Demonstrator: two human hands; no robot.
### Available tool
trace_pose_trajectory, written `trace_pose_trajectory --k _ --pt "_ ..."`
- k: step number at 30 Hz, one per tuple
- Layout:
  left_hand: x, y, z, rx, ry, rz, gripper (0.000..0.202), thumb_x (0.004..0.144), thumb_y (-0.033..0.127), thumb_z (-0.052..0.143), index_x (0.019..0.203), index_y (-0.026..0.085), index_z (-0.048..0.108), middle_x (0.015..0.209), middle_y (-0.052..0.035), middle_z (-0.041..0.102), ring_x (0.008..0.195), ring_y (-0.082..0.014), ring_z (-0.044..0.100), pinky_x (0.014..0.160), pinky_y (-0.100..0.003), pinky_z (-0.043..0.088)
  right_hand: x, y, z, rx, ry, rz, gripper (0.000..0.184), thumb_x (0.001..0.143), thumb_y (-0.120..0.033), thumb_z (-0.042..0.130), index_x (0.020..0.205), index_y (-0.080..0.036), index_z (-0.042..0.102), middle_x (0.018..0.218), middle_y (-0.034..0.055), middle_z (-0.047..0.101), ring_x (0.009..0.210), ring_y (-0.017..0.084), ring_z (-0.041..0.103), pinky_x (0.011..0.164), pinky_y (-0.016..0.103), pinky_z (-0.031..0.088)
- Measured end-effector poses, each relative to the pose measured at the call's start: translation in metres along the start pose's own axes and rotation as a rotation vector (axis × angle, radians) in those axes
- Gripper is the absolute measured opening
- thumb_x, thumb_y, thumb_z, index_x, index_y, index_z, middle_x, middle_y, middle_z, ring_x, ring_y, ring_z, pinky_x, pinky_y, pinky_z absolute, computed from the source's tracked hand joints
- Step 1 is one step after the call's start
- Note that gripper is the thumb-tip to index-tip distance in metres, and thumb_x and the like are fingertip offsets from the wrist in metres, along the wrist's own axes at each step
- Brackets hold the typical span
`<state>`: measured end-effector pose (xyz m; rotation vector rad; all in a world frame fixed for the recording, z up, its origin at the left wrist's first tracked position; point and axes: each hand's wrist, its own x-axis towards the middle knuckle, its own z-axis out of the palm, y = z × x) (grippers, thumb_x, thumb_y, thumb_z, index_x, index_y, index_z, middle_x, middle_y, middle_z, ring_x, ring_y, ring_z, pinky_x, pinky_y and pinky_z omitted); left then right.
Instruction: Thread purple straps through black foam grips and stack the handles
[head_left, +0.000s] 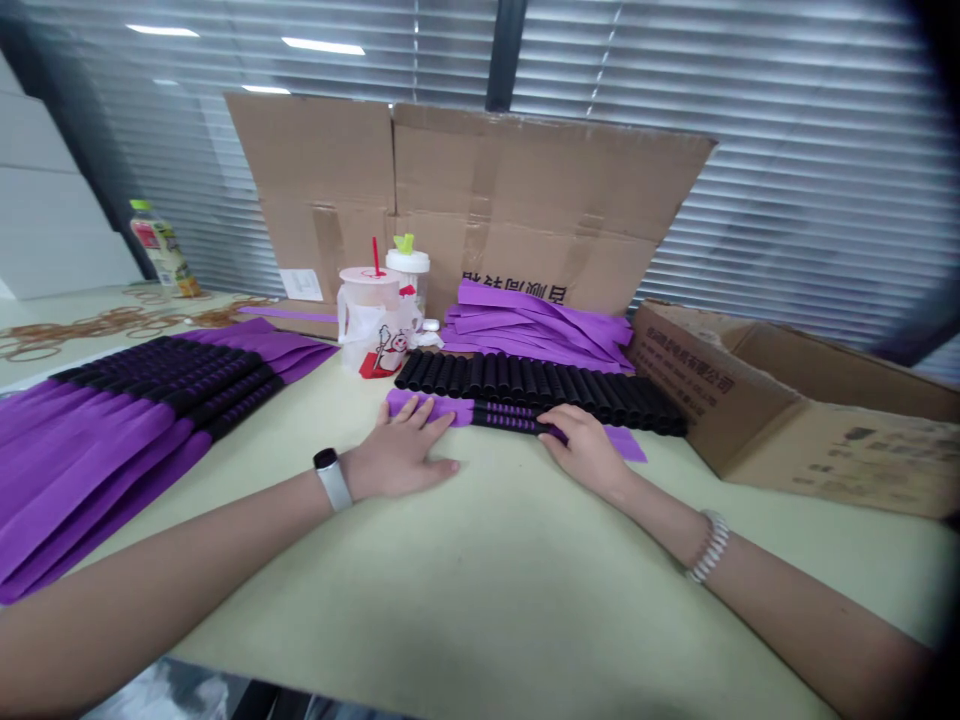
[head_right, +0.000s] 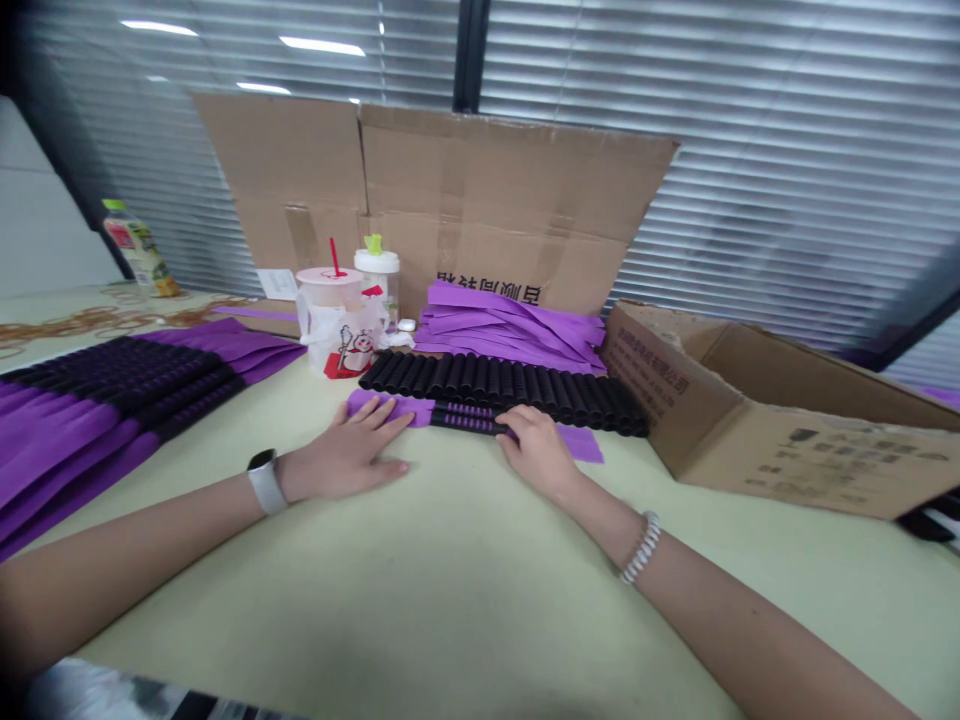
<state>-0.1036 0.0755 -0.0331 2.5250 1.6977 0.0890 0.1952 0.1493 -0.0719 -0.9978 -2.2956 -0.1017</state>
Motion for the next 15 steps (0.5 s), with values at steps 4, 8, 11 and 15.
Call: trace_pose_trajectory --k 4,8,11,15 --pt "0.0 0.0 0.0 0.044 -0.004 0.004 0.085 0.088 0.07 0.029 0.153 0.016 0.018 0.157 -0.0181 0.009 0.145 -0.0364 0.009 0.112 -0.061 0.004 0.002 -0.007 -0.002 -0.045 -0.02 0.025 0.022 0.082 -0.011 0.061 0.102 -0.019 0.066 0.1 0.0068 0.066 0.094 0.024 0.06 0.086 0.041 0.048" --pt "0.003 -0.001 -0.001 0.066 -0.051 -0.005 0.082 0.089 0.068 0.027 0.153 0.019 0.014 0.157 -0.014 0.007 0.145 -0.0356 0.008 0.111 -0.063 0.005 0.005 -0.013 -0.006 -0.08 -0.037 0.056 0.022 0.081 -0.011 0.065 0.101 -0.019 0.067 0.099 0.0058 0.067 0.094 0.024 0.06 0.084 0.039 0.047" --pt "0.005 -0.002 -0.002 0.059 -0.067 -0.013 0.081 0.089 0.069 0.027 0.153 0.022 0.012 0.158 -0.0123 0.005 0.145 -0.036 0.008 0.111 -0.065 0.006 0.005 -0.017 -0.009 -0.086 -0.037 0.072 0.022 0.081 -0.011 0.066 0.102 -0.018 0.068 0.099 0.0057 0.067 0.095 0.024 0.06 0.084 0.039 0.046" --pt "0.005 -0.003 -0.001 0.06 -0.083 -0.019 0.082 0.088 0.071 0.027 0.153 0.023 0.011 0.158 -0.0118 0.004 0.146 -0.0348 0.007 0.111 -0.065 0.008 0.005 -0.018 -0.009 -0.084 -0.032 0.087 0.022 0.081 -0.011 0.068 0.102 -0.018 0.068 0.1 0.0056 0.067 0.095 0.024 0.059 0.085 0.039 0.046"
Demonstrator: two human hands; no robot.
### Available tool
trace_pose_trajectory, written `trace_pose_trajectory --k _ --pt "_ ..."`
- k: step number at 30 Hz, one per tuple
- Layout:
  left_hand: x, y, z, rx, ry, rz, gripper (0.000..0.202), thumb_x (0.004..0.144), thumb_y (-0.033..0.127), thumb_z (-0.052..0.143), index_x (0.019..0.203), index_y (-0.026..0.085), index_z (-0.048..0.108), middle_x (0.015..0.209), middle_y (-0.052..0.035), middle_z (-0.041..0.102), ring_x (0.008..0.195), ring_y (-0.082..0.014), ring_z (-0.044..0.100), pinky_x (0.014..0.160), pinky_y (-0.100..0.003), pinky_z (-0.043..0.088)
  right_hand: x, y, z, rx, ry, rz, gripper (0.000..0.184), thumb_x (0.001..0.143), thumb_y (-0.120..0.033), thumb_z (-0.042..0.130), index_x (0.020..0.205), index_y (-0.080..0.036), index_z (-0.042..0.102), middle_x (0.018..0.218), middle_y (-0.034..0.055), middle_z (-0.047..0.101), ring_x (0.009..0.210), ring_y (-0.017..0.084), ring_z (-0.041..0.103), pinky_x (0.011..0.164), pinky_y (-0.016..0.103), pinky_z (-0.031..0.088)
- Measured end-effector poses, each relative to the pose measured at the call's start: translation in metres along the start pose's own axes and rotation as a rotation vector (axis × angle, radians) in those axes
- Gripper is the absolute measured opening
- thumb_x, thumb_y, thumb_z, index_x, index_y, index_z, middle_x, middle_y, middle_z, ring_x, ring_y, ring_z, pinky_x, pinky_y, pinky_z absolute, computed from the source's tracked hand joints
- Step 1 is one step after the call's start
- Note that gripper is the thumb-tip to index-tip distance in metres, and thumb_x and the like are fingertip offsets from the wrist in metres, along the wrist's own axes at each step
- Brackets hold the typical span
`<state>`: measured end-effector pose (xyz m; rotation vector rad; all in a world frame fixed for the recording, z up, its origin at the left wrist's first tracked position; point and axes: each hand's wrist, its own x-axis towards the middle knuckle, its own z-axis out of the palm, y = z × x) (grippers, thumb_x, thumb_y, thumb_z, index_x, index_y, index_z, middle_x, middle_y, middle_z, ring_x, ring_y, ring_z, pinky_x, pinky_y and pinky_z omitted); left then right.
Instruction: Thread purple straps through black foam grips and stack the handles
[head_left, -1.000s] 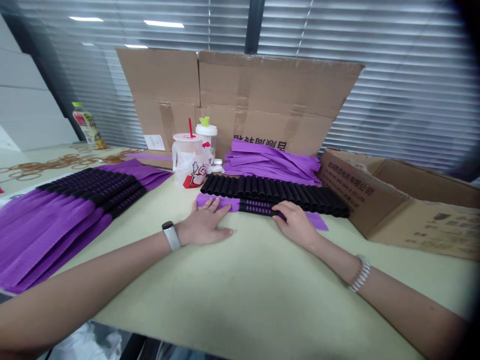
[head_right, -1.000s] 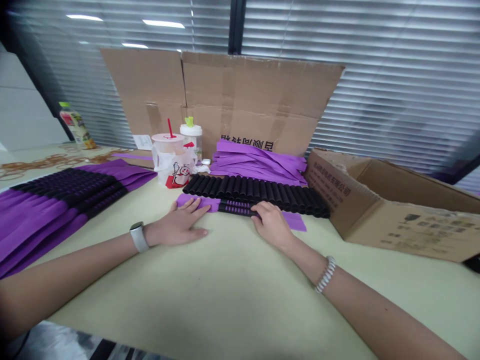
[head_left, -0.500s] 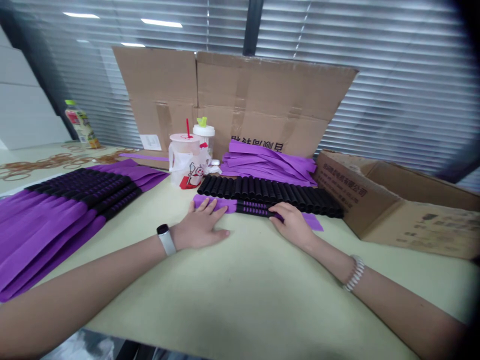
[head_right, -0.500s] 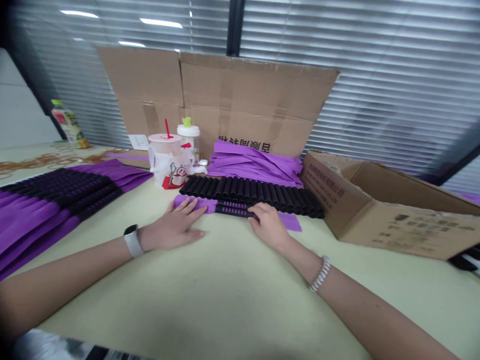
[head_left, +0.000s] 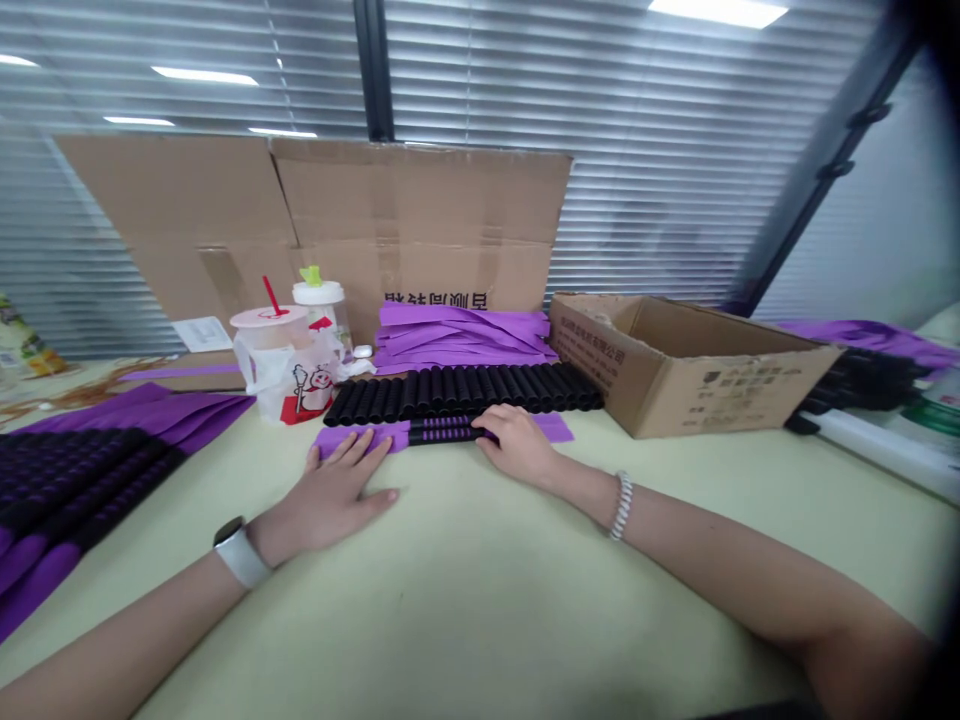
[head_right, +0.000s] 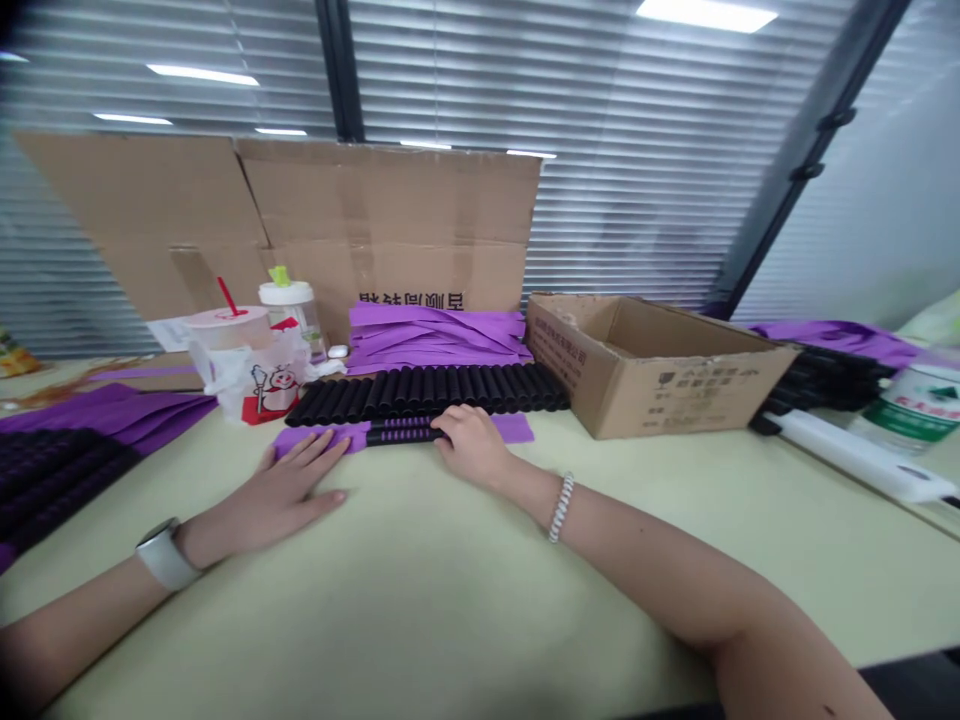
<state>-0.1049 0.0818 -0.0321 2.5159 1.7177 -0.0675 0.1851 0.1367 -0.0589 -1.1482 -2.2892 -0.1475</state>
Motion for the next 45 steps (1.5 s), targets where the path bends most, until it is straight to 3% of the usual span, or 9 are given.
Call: trace_pose_trajectory --k 15,28,33,40,45 --pt "0.002 -0.001 0.003 0.0 0.006 -0.016 0.08 0.089 0.068 0.03 0.153 0.025 0.01 0.158 -0.0098 0.003 0.146 -0.0342 0.008 0.111 -0.064 0.007 0.001 0.006 0.003 0.066 -0.003 -0.013 0.023 0.081 -0.008 0.068 0.103 -0.015 0.069 0.099 0.0064 0.067 0.094 0.022 0.06 0.088 0.037 0.049" --pt "0.0 0.0 0.004 -0.042 0.059 0.007 0.081 0.088 0.07 0.033 0.152 0.023 0.018 0.158 -0.0147 0.009 0.145 -0.0372 0.009 0.11 -0.066 0.006 -0.001 0.011 0.007 0.075 0.019 -0.027 0.021 0.081 -0.007 0.066 0.101 -0.015 0.07 0.096 0.0065 0.067 0.091 0.024 0.061 0.086 0.04 0.05" --pt "-0.004 0.006 0.0 -0.045 0.076 0.023 0.08 0.089 0.063 0.038 0.152 0.018 0.019 0.157 -0.0176 0.009 0.145 -0.0376 0.008 0.112 -0.064 0.008 -0.002 0.012 0.008 0.065 0.042 -0.039 0.021 0.081 -0.011 0.064 0.101 -0.016 0.069 0.098 0.0071 0.067 0.092 0.025 0.061 0.086 0.043 0.051" --pt "-0.009 0.012 -0.003 -0.095 0.028 0.017 0.081 0.089 0.06 0.039 0.152 0.015 0.018 0.157 -0.0199 0.008 0.145 -0.0365 0.008 0.112 -0.062 0.013 -0.023 0.019 -0.021 0.022 0.102 -0.051 0.042 0.09 -0.037 0.053 0.123 -0.011 0.06 0.127 0.0157 0.056 0.119 0.029 0.052 0.104 0.047 0.043" --pt "-0.008 0.008 -0.005 -0.076 0.038 0.018 0.087 0.085 0.067 0.041 0.153 0.016 0.018 0.157 -0.0211 0.007 0.145 -0.0379 0.006 0.111 -0.064 0.009 -0.063 0.046 -0.047 -0.172 -0.144 0.023 0.064 0.093 -0.052 0.044 0.135 -0.004 0.051 0.143 0.0204 0.041 0.13 0.033 0.041 0.108 0.05 0.038"
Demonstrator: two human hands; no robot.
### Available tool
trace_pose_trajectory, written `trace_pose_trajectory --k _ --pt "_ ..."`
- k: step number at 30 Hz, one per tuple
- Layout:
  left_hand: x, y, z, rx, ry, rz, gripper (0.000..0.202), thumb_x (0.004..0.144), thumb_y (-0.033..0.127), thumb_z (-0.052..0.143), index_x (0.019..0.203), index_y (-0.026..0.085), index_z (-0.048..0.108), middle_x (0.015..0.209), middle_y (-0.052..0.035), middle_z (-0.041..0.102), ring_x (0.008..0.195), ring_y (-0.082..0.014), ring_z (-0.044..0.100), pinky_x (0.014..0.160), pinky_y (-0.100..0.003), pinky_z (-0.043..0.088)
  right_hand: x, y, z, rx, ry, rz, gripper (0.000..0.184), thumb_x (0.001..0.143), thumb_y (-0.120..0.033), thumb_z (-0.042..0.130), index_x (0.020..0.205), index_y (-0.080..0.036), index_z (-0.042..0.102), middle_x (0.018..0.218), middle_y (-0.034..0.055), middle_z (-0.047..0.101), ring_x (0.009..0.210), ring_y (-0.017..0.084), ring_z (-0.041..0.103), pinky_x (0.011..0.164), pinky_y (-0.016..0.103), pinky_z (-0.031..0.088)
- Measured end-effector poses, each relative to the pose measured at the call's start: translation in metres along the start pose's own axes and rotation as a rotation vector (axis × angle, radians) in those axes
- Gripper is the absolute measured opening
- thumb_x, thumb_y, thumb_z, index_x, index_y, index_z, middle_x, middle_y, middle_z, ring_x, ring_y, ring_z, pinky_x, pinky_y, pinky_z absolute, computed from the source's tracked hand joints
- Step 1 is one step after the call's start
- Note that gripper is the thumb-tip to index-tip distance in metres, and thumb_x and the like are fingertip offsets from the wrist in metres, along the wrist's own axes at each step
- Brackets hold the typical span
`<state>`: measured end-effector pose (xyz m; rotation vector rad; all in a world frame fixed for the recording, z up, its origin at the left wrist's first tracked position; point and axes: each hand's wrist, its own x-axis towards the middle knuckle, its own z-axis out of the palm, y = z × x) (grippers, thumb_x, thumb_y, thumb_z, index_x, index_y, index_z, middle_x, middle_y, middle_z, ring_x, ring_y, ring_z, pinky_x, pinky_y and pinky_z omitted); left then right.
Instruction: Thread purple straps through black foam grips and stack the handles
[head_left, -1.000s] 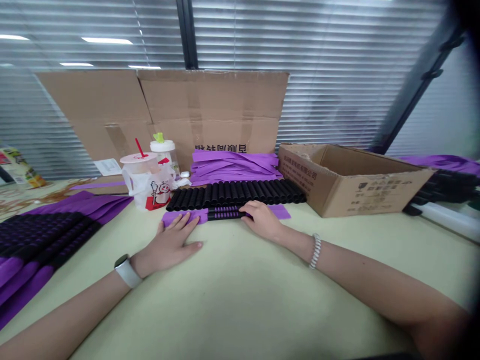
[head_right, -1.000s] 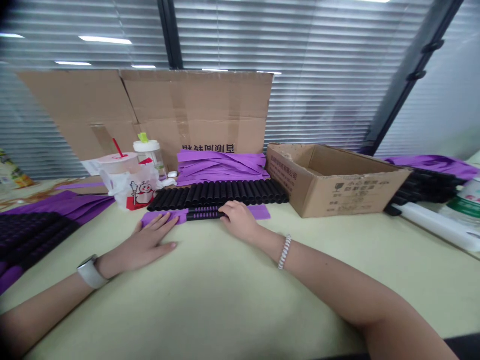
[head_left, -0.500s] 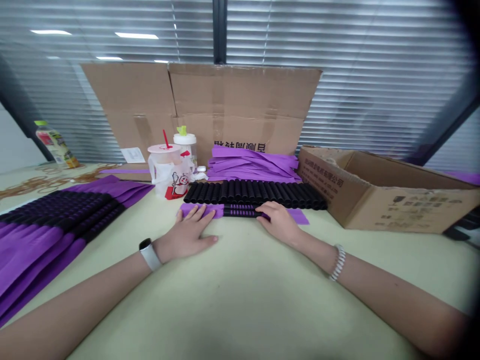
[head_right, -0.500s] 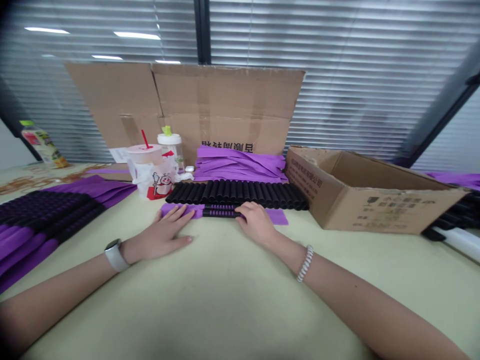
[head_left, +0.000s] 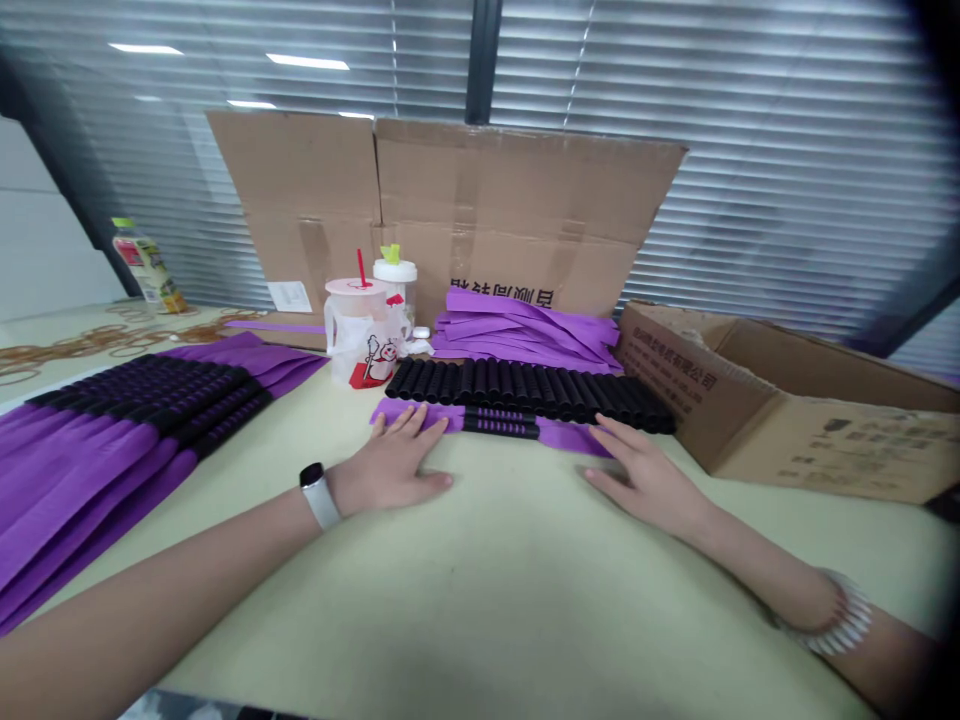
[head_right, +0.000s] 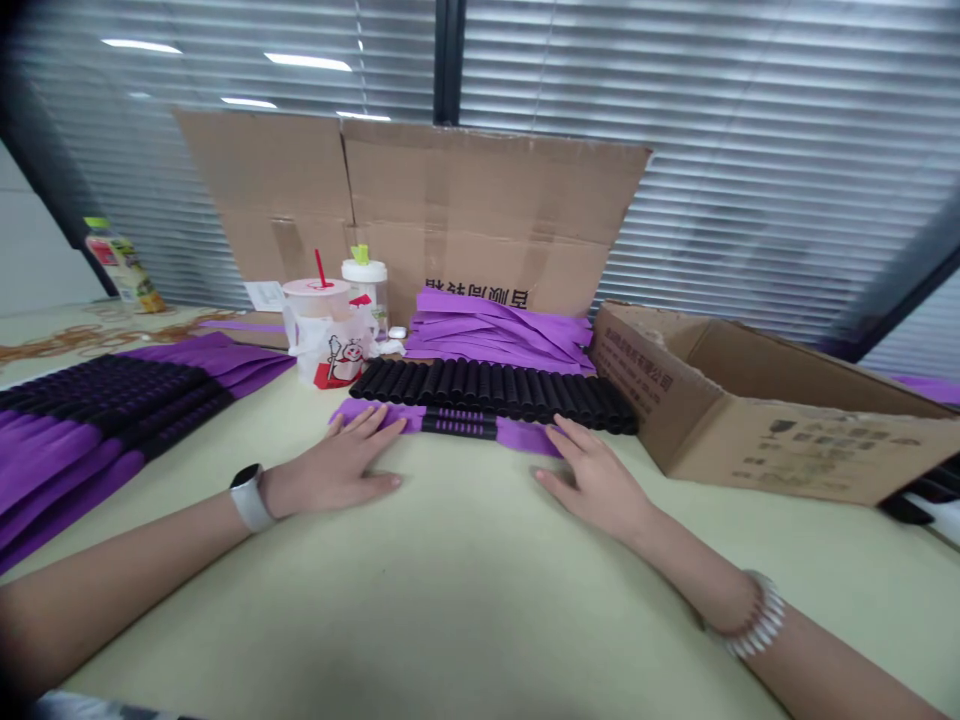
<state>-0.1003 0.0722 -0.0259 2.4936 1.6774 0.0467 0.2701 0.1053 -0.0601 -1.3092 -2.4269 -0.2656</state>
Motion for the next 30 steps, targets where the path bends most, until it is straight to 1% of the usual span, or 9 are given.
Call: trace_pose_trajectory --k 4,6,9,12,16,21,27,28,30 --pt "0.002 -0.004 -0.002 0.012 -0.027 -0.004 0.09 0.085 0.071 0.037 0.153 0.016 0.015 0.157 -0.0213 0.007 0.145 -0.0381 0.005 0.111 -0.065 0.008 -0.019 0.016 -0.003 -0.047 -0.14 0.067 0.069 0.093 -0.058 0.04 0.141 -0.009 0.046 0.148 0.0193 0.034 0.135 0.033 0.035 0.11 0.051 0.035" --pt "0.003 -0.006 -0.001 0.022 -0.029 -0.004 0.09 0.084 0.072 0.036 0.153 0.018 0.016 0.157 -0.0207 0.007 0.145 -0.0386 0.006 0.111 -0.065 0.007 -0.019 0.017 -0.005 -0.037 -0.178 0.084 0.071 0.093 -0.061 0.038 0.144 -0.012 0.042 0.151 0.0183 0.028 0.138 0.033 0.03 0.111 0.051 0.031" --pt "0.007 -0.01 0.001 0.024 -0.018 -0.005 0.09 0.084 0.073 0.034 0.153 0.018 0.015 0.157 -0.0193 0.007 0.145 -0.0389 0.007 0.111 -0.064 0.007 -0.01 0.011 -0.006 -0.009 -0.213 0.1 0.077 0.093 -0.064 0.037 0.147 -0.009 0.037 0.152 0.0199 0.023 0.14 0.033 0.024 0.113 0.05 0.028" --pt "0.015 -0.011 0.001 0.009 0.0 -0.018 0.088 0.087 0.07 0.03 0.153 0.015 0.011 0.157 -0.0176 0.007 0.145 -0.0366 0.006 0.113 -0.061 0.008 0.003 0.002 -0.003 0.027 -0.215 0.081 0.08 0.092 -0.063 0.04 0.146 -0.005 0.036 0.151 0.0212 0.022 0.14 0.033 0.022 0.114 0.05 0.026" --pt "0.03 -0.006 0.0 -0.008 0.006 0.006 0.086 0.089 0.067 0.025 0.153 0.01 0.014 0.157 -0.017 0.008 0.145 -0.0343 0.008 0.114 -0.058 0.01 0.017 -0.011 0.006 0.114 -0.18 0.005 0.075 0.091 -0.061 0.046 0.146 -0.01 0.039 0.151 0.019 0.026 0.138 0.034 0.027 0.113 0.053 0.028" --pt "0.038 0.006 0.002 -0.017 -0.041 0.059 0.09 0.088 0.066 0.028 0.152 0.005 0.012 0.157 -0.0191 0.009 0.145 -0.0341 0.007 0.116 -0.056 0.01 0.024 -0.02 0.016 0.182 -0.176 -0.03 0.076 0.091 -0.061 0.048 0.147 -0.011 0.036 0.151 0.0175 0.027 0.139 0.034 0.027 0.113 0.05 0.029" --pt "0.035 0.008 0.006 -0.044 -0.022 0.066 0.091 0.087 0.067 0.032 0.152 0.006 0.012 0.156 -0.0201 0.01 0.145 -0.0366 0.01 0.114 -0.061 0.011 0.022 -0.019 0.02 0.202 -0.206 0.002 0.078 0.091 -0.063 0.045 0.148 -0.01 0.035 0.151 0.0167 0.027 0.139 0.033 0.027 0.114 0.051 0.029" --pt "0.036 0.007 0.007 -0.051 -0.014 0.068 0.09 0.087 0.066 0.033 0.152 0.006 0.014 0.156 -0.0204 0.012 0.145 -0.0371 0.011 0.113 -0.062 0.012 0.023 -0.019 0.021 0.199 -0.205 0.003 0.077 0.091 -0.062 0.046 0.147 -0.01 0.036 0.151 0.0171 0.027 0.138 0.033 0.027 0.114 0.051 0.029" --pt "0.039 0.004 0.01 -0.087 0.052 0.083 0.085 0.088 0.061 0.037 0.15 0.005 0.022 0.155 -0.0216 0.019 0.143 -0.0378 0.018 0.113 -0.063 0.016 0.024 -0.02 0.02 0.197 -0.173 0.0 0.074 0.091 -0.058 0.048 0.145 -0.008 0.039 0.149 0.0193 0.031 0.137 0.034 0.031 0.112 0.053 0.031"
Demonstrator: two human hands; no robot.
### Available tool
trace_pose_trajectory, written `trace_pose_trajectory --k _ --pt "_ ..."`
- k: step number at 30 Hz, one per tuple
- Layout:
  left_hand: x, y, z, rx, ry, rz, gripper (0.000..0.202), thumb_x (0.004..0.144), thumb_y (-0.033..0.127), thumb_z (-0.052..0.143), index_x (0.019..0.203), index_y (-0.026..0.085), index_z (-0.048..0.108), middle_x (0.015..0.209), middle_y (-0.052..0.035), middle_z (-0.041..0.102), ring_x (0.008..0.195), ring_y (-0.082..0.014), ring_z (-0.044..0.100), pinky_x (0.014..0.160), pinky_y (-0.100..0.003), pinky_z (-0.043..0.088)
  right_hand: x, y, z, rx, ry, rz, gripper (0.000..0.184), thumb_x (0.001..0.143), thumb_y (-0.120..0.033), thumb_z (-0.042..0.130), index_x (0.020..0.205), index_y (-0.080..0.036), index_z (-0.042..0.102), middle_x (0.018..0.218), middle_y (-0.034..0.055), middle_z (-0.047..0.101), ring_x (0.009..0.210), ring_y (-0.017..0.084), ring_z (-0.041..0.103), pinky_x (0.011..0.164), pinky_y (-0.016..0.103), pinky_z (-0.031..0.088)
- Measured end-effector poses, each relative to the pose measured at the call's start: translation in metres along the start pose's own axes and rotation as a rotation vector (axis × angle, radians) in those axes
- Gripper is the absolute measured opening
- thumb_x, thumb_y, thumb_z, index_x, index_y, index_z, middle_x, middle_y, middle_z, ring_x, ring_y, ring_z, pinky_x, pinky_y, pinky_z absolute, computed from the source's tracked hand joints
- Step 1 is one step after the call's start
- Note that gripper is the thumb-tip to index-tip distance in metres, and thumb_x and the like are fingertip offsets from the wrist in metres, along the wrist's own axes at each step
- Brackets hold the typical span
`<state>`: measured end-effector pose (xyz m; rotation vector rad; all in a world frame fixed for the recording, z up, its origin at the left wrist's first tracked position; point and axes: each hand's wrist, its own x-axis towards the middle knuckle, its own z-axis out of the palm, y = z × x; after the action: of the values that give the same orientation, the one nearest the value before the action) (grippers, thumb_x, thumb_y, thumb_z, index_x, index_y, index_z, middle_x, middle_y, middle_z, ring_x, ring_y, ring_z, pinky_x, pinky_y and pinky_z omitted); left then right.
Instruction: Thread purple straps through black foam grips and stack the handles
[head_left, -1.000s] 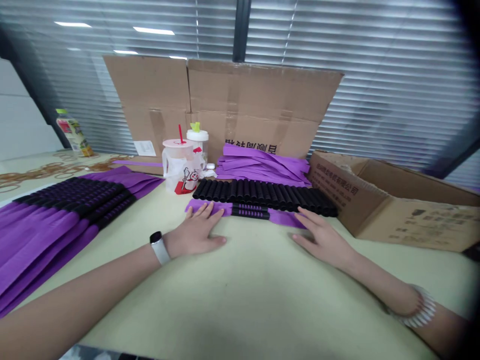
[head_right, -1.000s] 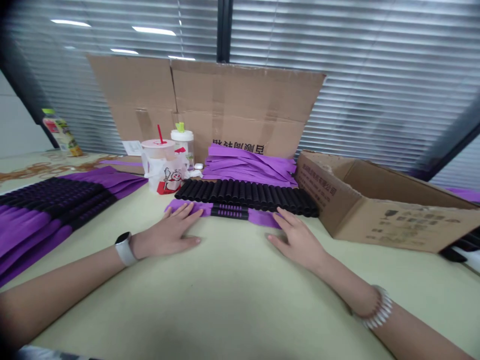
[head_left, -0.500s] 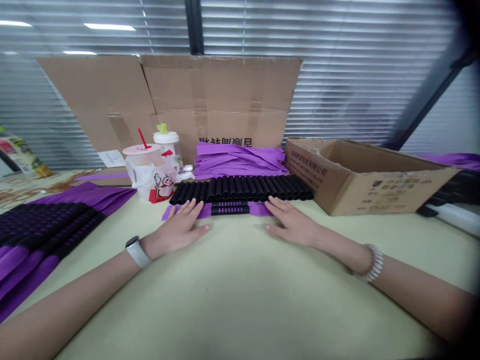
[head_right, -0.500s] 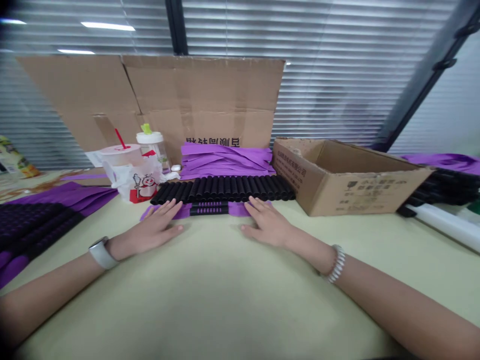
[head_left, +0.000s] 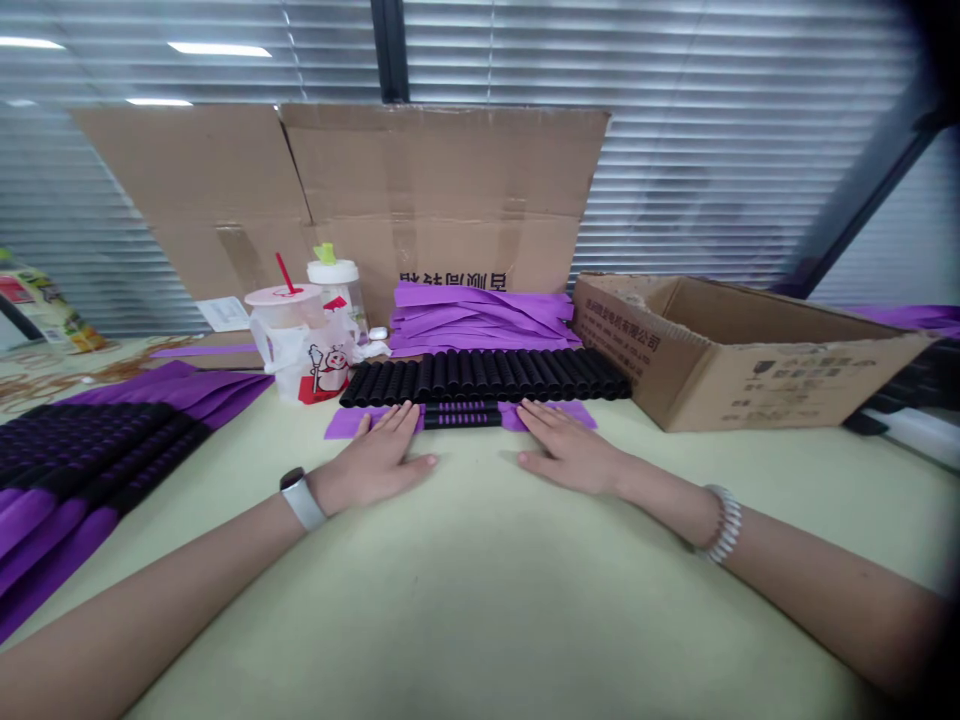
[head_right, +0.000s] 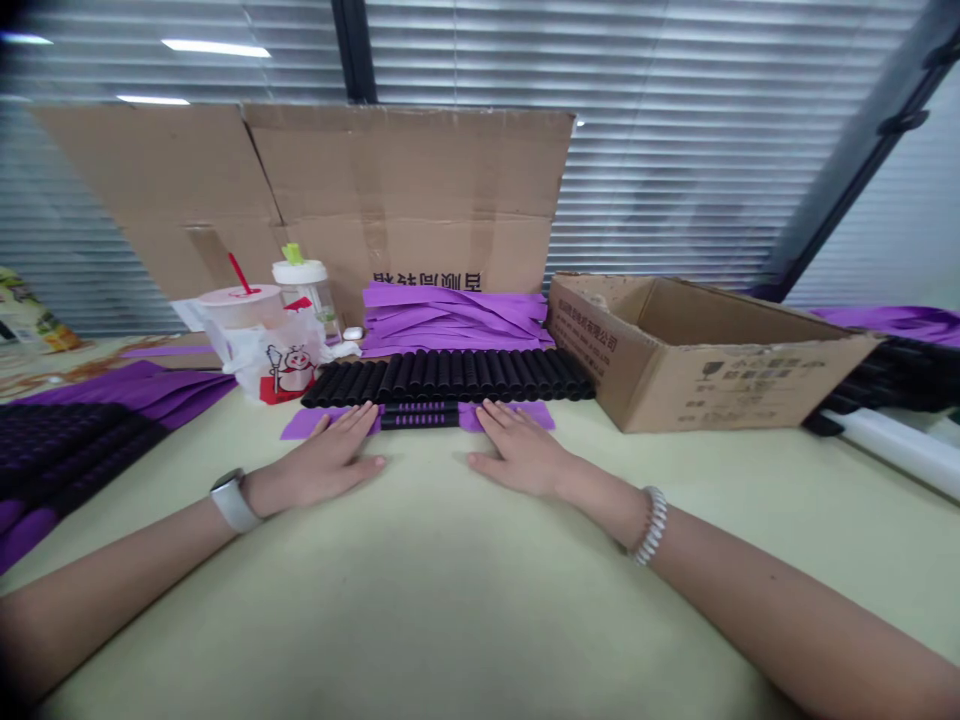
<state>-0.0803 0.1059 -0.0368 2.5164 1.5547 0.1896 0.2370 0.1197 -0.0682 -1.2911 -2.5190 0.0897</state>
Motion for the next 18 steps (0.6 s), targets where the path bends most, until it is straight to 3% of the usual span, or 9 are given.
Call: trace_pose_trajectory --k 3,6,9,13,18 --pt "0.007 -0.004 0.001 -0.052 0.165 0.043 0.066 0.09 0.047 0.039 0.141 0.006 0.039 0.148 -0.0212 0.036 0.138 -0.0347 0.034 0.113 -0.056 0.027 0.006 -0.002 -0.004 0.016 0.136 -0.032 0.06 0.091 -0.043 0.055 0.137 -0.006 0.049 0.142 0.0215 0.041 0.131 0.034 0.042 0.107 0.053 0.039" --pt "0.016 -0.006 -0.003 -0.076 0.272 0.072 0.05 0.09 0.038 0.04 0.131 0.012 0.052 0.139 -0.0153 0.052 0.128 -0.0278 0.049 0.108 -0.044 0.039 0.015 -0.007 -0.009 0.034 0.239 -0.069 0.039 0.089 -0.027 0.057 0.125 -0.011 0.061 0.131 0.0166 0.056 0.121 0.03 0.053 0.103 0.049 0.045" --pt "0.023 -0.006 -0.008 -0.095 0.347 0.067 0.039 0.087 0.037 0.047 0.116 0.015 0.061 0.118 -0.011 0.066 0.109 -0.0258 0.062 0.097 -0.04 0.048 0.027 -0.011 -0.01 0.046 0.268 -0.116 0.026 0.087 -0.02 0.061 0.111 -0.016 0.068 0.116 0.0106 0.065 0.109 0.025 0.06 0.099 0.043 0.049" --pt "0.028 -0.007 -0.007 -0.105 0.403 0.06 0.026 0.083 0.037 0.054 0.098 0.018 0.065 0.099 -0.0083 0.069 0.092 -0.0247 0.065 0.085 -0.04 0.052 0.037 -0.016 -0.004 0.063 0.295 -0.151 0.021 0.084 -0.018 0.066 0.105 -0.019 0.069 0.108 0.0075 0.066 0.102 0.022 0.062 0.094 0.039 0.052" --pt "0.029 -0.008 -0.001 -0.12 0.391 0.104 0.025 0.081 0.039 0.059 0.095 0.019 0.065 0.101 -0.007 0.068 0.094 -0.0235 0.064 0.084 -0.037 0.051 0.041 -0.015 0.003 0.057 0.312 -0.143 0.019 0.083 -0.015 0.067 0.102 -0.017 0.069 0.106 0.0087 0.066 0.101 0.023 0.062 0.094 0.04 0.051"
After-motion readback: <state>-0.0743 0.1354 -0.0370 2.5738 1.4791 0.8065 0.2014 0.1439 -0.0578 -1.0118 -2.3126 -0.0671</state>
